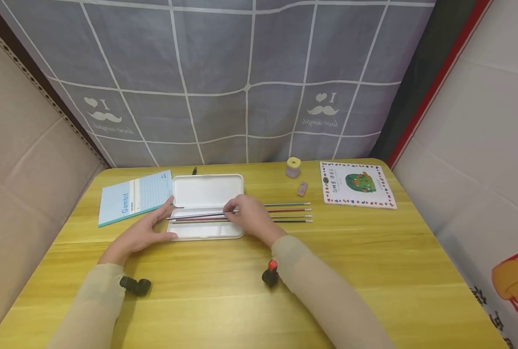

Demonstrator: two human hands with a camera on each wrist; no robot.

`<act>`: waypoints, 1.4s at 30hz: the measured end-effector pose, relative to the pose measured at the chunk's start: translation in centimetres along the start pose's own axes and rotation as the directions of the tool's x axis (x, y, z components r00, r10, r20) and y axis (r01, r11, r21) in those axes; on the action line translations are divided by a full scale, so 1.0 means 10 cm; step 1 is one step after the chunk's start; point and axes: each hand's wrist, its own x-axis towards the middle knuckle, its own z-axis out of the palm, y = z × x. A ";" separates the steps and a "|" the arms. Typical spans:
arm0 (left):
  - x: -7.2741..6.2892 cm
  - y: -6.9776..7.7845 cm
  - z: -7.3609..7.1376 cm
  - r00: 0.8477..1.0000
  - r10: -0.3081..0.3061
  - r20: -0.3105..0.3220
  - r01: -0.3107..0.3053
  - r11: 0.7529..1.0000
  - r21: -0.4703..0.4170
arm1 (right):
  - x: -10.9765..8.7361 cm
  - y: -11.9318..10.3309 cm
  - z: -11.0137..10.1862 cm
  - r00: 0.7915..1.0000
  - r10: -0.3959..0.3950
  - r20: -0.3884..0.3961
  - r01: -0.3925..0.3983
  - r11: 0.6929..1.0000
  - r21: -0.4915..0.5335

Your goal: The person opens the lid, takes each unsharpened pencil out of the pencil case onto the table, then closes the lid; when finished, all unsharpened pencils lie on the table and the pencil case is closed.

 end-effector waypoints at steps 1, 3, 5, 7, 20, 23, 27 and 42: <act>0.00 0.00 0.00 1.000 0.001 0.000 -0.001 1.000 0.002 | -0.01 0.01 -0.02 1.000 -0.019 -0.012 0.019 0.999 0.026; 0.00 -0.01 0.00 1.000 -0.001 -0.001 0.001 1.000 0.005 | -0.03 0.03 -0.05 0.998 -0.054 -0.031 0.056 0.996 0.066; -0.01 -0.01 0.00 1.000 -0.001 0.000 0.001 1.000 0.012 | -0.06 0.06 -0.08 0.996 -0.073 -0.045 0.078 0.992 0.101; -0.01 -0.01 0.00 1.000 -0.004 -0.001 0.004 1.000 0.021 | -0.10 0.08 -0.12 0.996 -0.077 -0.054 0.084 0.988 0.133; 0.00 -0.02 0.01 1.000 -0.007 0.002 0.007 1.000 0.017 | -0.42 0.43 -0.59 0.991 -0.040 -0.128 0.072 0.966 0.250; 0.00 -0.03 0.01 1.000 -0.005 0.001 0.005 1.000 0.015 | -0.49 0.50 -0.67 0.991 -0.018 -0.131 0.051 0.966 0.252; -0.01 -0.03 0.00 1.000 -0.001 -0.003 0.001 1.000 0.018 | -0.59 0.57 -0.74 0.990 0.024 -0.141 0.008 0.974 0.225; -0.01 -0.03 0.00 1.000 -0.001 0.002 0.001 0.999 0.032 | -1.00 0.98 -0.94 0.984 0.073 -0.164 -0.050 0.989 0.140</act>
